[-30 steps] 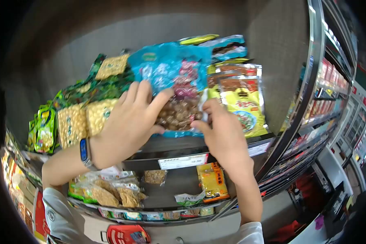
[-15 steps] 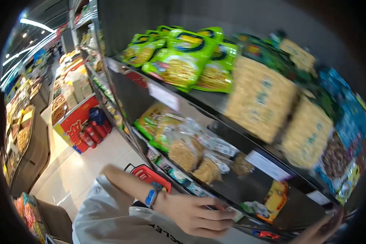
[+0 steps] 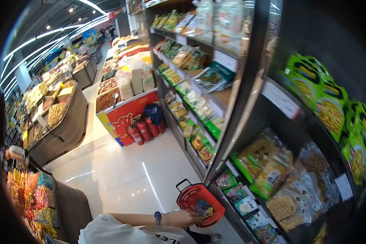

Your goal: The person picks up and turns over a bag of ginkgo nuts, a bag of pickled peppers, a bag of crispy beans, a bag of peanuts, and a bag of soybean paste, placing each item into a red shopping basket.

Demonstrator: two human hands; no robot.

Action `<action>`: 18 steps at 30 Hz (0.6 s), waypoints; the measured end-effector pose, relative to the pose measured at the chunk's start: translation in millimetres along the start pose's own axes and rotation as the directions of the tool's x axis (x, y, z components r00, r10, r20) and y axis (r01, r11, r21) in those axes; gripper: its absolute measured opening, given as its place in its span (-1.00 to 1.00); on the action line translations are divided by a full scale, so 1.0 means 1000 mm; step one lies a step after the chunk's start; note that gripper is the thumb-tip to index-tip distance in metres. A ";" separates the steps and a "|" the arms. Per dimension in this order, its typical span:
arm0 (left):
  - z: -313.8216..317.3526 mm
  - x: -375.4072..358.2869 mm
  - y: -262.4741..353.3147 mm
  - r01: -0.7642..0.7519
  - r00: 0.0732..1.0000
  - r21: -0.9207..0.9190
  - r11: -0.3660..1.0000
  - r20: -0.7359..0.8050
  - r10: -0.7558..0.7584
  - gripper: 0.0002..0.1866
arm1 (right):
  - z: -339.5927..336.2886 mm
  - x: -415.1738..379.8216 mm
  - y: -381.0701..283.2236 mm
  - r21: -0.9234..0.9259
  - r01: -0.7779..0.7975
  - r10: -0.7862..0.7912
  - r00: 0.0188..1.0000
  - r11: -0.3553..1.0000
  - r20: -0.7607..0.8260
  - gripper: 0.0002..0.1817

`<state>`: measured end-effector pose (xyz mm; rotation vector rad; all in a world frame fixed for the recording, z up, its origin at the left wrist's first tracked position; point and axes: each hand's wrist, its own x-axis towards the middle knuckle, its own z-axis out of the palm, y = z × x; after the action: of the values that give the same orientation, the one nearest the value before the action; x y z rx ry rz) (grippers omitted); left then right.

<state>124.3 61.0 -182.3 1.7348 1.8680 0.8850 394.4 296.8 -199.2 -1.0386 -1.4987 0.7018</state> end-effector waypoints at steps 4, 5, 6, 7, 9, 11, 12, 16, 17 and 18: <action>-0.018 -0.060 -0.044 0.173 0.985 0.046 0.984 -0.016 -0.172 -0.64 | 0.040 -0.060 0.001 0.045 -0.134 0.126 0.982 0.990 0.143 -0.67; -0.022 -0.074 -0.052 0.186 0.983 0.049 0.981 -0.022 -0.185 -0.64 | 0.052 -0.073 0.000 0.059 -0.169 0.157 0.972 0.984 0.174 -0.67; -0.019 -0.089 -0.065 0.270 0.962 0.020 0.963 0.035 -0.271 -0.66 | 0.059 -0.086 -0.002 0.068 -0.204 0.186 0.960 0.977 0.207 -0.66; -0.018 -0.102 -0.072 0.353 0.932 -0.007 0.936 0.092 -0.351 -0.67 | 0.065 -0.096 -0.002 0.068 -0.204 0.185 0.958 0.977 0.221 -0.66; -0.011 -0.128 -0.080 0.404 0.913 0.007 0.915 0.057 -0.403 -0.67 | 0.074 -0.109 -0.002 0.085 -0.244 0.216 0.944 0.966 0.250 -0.67; -0.019 -0.146 -0.069 0.600 0.753 0.171 0.782 0.211 -0.624 -0.74 | 0.080 -0.121 0.003 0.101 -0.286 0.250 0.929 0.953 0.273 -0.68; 0.023 -0.172 -0.104 0.612 0.740 0.143 0.778 0.246 -0.627 -0.69 | 0.082 -0.129 0.008 0.106 -0.309 0.269 0.921 0.945 0.282 -0.68; 0.110 -0.243 -0.171 0.403 0.755 0.227 0.887 0.466 -0.462 -0.65 | 0.081 -0.183 0.061 0.093 -0.443 0.403 0.870 0.891 0.284 -0.65; 0.147 -0.268 -0.198 0.461 0.781 0.125 0.879 0.413 -0.468 -0.63 | 0.077 -0.195 0.057 0.131 -0.490 0.425 0.839 0.862 0.341 -0.65; 0.138 -0.266 -0.187 0.522 0.726 0.117 0.845 0.459 -0.512 -0.61 | 0.075 -0.203 0.054 0.162 -0.535 0.441 0.805 0.829 0.397 -0.65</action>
<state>119.9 -181.8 -438.9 1.1563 1.8300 0.2204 330.7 147.6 -352.4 -1.1455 -1.3697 1.4866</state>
